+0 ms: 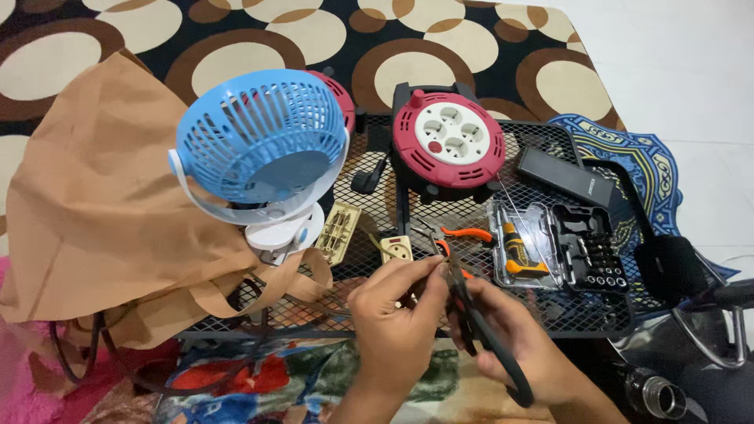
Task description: The person works at a low table on a small electric fan and electrical components. They use scissors to cut and strip wire, manipulate a wall socket plate and a cable reel power strip, and handle the fan and a screwdriver while adjusting the fan's parts.
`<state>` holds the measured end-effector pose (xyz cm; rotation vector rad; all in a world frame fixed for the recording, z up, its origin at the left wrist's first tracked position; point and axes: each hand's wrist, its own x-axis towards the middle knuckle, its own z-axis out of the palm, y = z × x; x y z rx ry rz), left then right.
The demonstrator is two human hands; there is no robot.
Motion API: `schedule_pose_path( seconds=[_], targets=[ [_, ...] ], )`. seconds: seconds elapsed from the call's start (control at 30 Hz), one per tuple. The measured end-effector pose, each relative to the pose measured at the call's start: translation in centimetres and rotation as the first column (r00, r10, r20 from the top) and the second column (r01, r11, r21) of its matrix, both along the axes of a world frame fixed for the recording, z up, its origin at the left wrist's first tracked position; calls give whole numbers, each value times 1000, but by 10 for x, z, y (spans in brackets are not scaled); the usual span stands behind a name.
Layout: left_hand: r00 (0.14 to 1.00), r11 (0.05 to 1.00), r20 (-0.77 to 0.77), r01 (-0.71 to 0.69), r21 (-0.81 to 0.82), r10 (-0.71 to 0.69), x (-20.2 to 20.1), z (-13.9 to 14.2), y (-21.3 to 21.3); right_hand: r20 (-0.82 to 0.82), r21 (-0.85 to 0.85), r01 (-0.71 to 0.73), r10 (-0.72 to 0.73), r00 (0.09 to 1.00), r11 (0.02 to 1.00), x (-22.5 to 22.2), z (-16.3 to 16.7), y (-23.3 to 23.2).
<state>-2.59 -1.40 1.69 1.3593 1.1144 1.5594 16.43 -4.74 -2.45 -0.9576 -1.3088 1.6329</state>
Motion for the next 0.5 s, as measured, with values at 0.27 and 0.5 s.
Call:
schedule_pose_path(
  seconds=[0.27, 0.5],
  targets=[
    [999, 999, -41, 16, -35, -18, 1, 1, -3, -71, -35, -47, 45, 996, 998, 2, 3, 12],
    [999, 999, -29, -27, -19, 26, 1, 2, -7, -77, 0, -99, 99, 992, 995, 4, -4, 11]
  ],
)
